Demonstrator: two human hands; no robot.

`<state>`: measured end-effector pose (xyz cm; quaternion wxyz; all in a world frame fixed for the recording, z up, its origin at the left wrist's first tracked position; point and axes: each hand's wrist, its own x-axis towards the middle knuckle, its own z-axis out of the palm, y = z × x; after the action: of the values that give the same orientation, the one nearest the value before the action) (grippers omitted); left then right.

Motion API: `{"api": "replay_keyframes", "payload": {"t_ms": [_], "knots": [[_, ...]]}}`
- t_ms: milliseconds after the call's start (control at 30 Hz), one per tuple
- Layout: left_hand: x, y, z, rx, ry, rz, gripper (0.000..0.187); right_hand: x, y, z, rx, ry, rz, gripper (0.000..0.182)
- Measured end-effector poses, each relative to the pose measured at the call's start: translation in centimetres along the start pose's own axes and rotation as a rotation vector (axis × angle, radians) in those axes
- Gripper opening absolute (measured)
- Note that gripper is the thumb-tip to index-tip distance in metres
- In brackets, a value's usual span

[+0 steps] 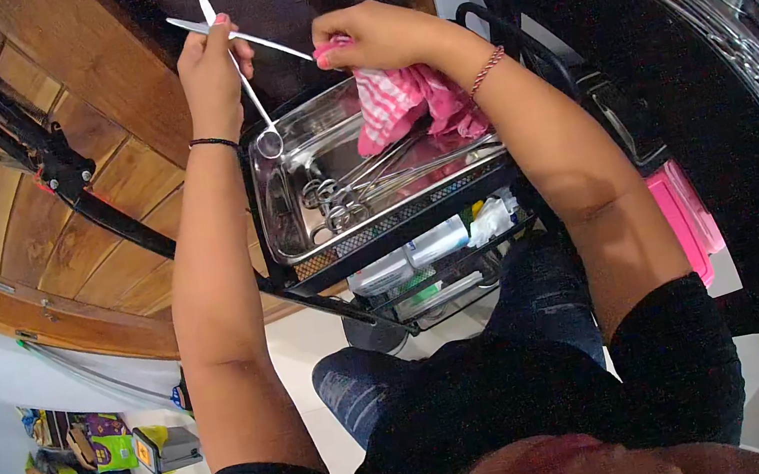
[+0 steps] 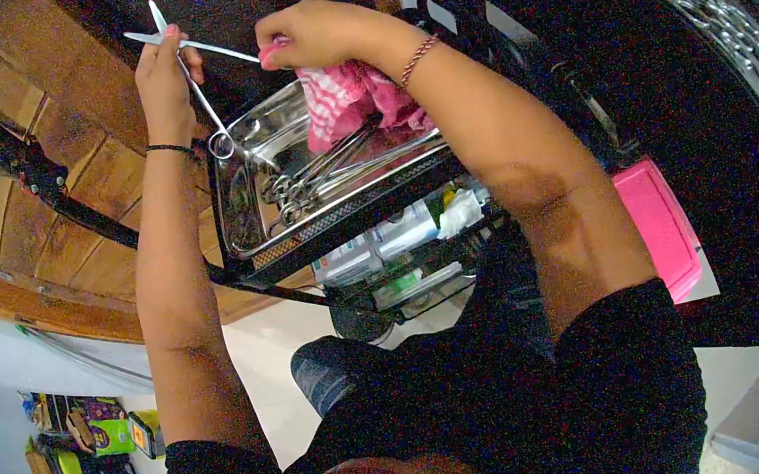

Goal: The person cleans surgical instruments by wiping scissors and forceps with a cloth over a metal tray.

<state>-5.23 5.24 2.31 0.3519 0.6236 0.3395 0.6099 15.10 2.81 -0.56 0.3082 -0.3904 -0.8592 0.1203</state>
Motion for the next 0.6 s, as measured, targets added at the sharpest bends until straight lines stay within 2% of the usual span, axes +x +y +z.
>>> {"api": "replay_keyframes", "payload": {"t_ms": [133,300,467,600], "knots": [[0.36,-0.33,-0.17,-0.09,0.061,0.007,0.02,0.23,0.42,0.15,-0.038,0.166,-0.013,0.011],[0.29,-0.2,-0.23,-0.15,0.156,-0.002,0.02,0.52,-0.14,0.04,0.025,0.234,0.019,0.016],[0.49,-0.63,-0.53,-0.197,0.154,0.011,0.02,0.25,-0.12,0.08,-0.009,0.321,-0.025,0.017],[0.27,-0.36,-0.36,-0.19,0.147,0.023,0.019,0.27,-0.02,0.11,-0.016,0.313,-0.058,0.013]]}}
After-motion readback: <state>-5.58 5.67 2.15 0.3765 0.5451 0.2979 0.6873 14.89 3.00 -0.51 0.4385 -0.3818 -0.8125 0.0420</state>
